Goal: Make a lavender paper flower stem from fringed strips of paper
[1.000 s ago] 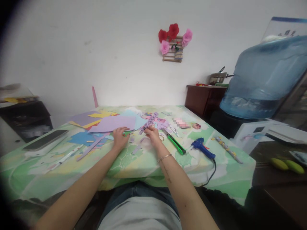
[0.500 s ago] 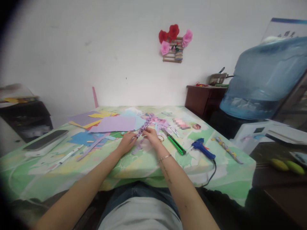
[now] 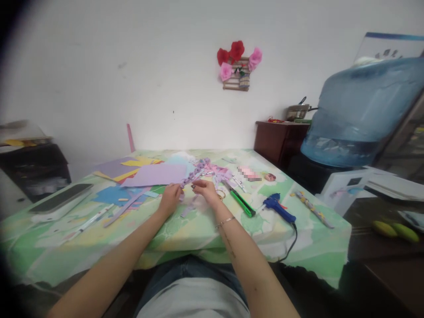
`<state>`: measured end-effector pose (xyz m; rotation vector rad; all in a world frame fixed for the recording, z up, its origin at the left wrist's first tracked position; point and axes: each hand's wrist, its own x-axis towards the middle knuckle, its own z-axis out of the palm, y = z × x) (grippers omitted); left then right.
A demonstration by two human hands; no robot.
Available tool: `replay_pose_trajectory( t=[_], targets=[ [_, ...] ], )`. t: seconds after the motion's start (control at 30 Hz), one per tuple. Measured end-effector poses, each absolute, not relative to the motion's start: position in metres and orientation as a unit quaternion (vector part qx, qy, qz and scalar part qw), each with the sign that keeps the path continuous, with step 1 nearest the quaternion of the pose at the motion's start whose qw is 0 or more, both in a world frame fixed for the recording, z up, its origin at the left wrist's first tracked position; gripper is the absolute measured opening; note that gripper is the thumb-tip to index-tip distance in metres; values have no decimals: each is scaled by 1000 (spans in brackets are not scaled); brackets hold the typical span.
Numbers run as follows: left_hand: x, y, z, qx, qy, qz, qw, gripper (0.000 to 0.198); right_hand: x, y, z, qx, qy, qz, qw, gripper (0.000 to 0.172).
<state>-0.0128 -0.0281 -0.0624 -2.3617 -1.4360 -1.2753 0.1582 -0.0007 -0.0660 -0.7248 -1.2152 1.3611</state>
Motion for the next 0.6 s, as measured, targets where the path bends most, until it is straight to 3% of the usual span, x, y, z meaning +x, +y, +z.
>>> replay_pose_trajectory(
  t=[0.17,0.33,0.6],
  targets=[
    [-23,-25,-61,-731,-491,-472,37,26,162,4,-68,-326,-454,578,595,29],
    [-25,-27,-59,-703,-497,-508,16,27,166,-10,-49,-217,-472,609,599,50],
    [-23,-26,-63,-699,-494,-517,-8,27,173,-13,-44,-165,-484,624,591,34]
  ],
)
